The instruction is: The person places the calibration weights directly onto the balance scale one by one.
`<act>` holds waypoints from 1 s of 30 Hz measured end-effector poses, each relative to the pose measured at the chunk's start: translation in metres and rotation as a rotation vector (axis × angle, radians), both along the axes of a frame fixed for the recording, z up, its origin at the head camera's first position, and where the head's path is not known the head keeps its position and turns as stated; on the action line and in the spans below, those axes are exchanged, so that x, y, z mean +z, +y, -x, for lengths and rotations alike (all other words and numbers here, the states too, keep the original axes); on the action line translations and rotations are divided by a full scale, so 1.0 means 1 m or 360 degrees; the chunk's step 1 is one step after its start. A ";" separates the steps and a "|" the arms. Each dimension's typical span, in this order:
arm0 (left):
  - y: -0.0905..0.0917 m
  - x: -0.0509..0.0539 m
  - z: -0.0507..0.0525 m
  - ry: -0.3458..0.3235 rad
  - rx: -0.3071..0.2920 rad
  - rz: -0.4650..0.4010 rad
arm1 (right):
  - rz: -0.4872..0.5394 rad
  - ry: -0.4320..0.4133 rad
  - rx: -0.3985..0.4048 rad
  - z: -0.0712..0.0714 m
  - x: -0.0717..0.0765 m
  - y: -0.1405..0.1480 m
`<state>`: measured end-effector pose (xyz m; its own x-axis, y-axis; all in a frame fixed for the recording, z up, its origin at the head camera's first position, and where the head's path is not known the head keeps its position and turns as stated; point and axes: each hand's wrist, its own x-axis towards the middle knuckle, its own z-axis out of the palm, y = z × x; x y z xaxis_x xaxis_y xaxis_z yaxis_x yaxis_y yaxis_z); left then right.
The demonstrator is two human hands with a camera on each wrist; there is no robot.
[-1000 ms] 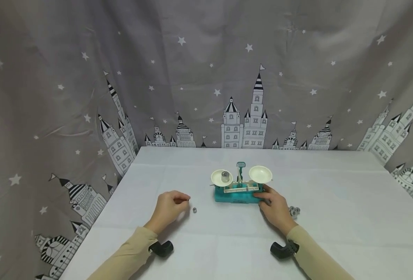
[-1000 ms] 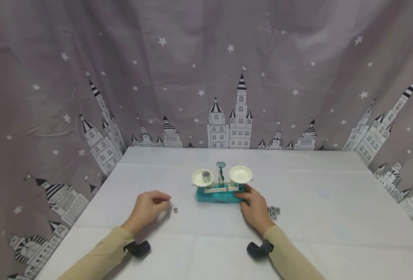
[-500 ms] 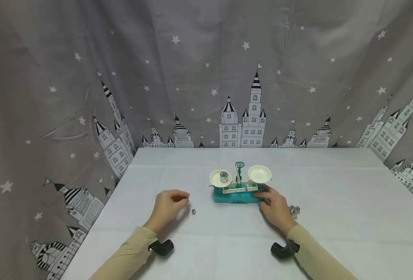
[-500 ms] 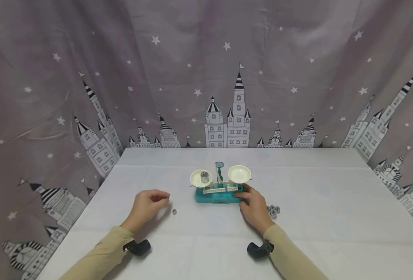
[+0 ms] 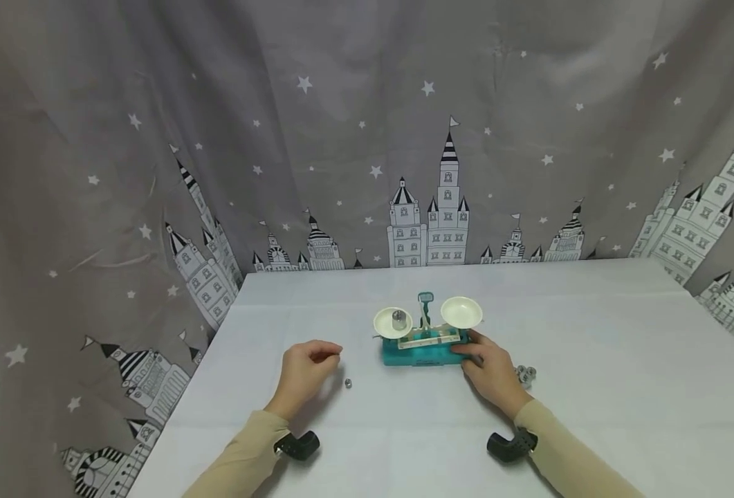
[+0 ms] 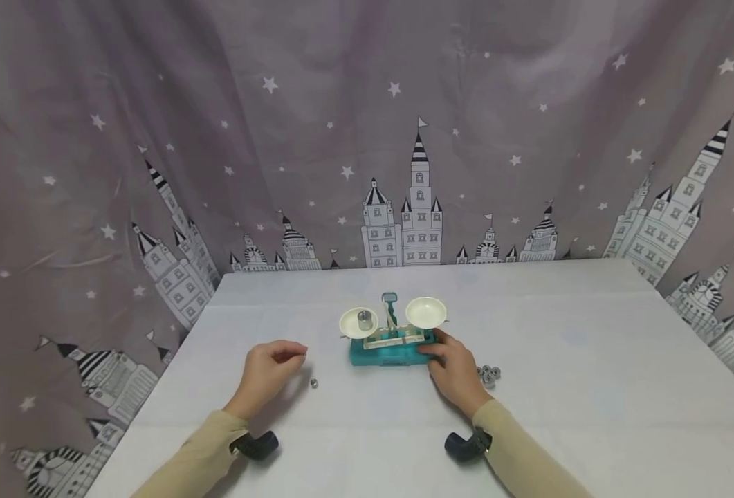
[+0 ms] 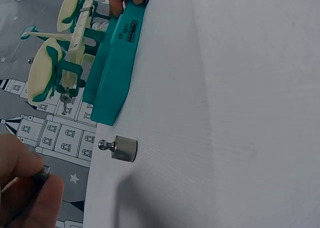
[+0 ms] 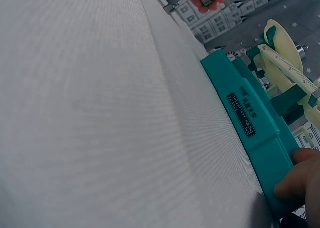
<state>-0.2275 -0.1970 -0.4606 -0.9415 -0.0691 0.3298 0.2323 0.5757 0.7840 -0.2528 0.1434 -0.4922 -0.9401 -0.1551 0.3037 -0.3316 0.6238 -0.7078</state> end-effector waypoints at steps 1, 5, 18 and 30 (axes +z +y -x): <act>0.001 0.002 0.003 0.0014 0.0004 0.0016 | -0.0002 0.0013 -0.0003 0.002 0.002 0.001; 0.005 0.006 0.011 0.0051 -0.0010 0.0004 | -0.0003 0.0016 -0.0013 0.009 0.006 0.002; 0.007 0.003 0.007 0.0077 -0.0001 0.0018 | 0.0046 -0.0041 -0.0014 0.006 -0.001 0.000; 0.009 -0.001 0.008 0.0109 0.0018 0.0043 | 0.0061 -0.0028 -0.0072 -0.001 0.000 -0.006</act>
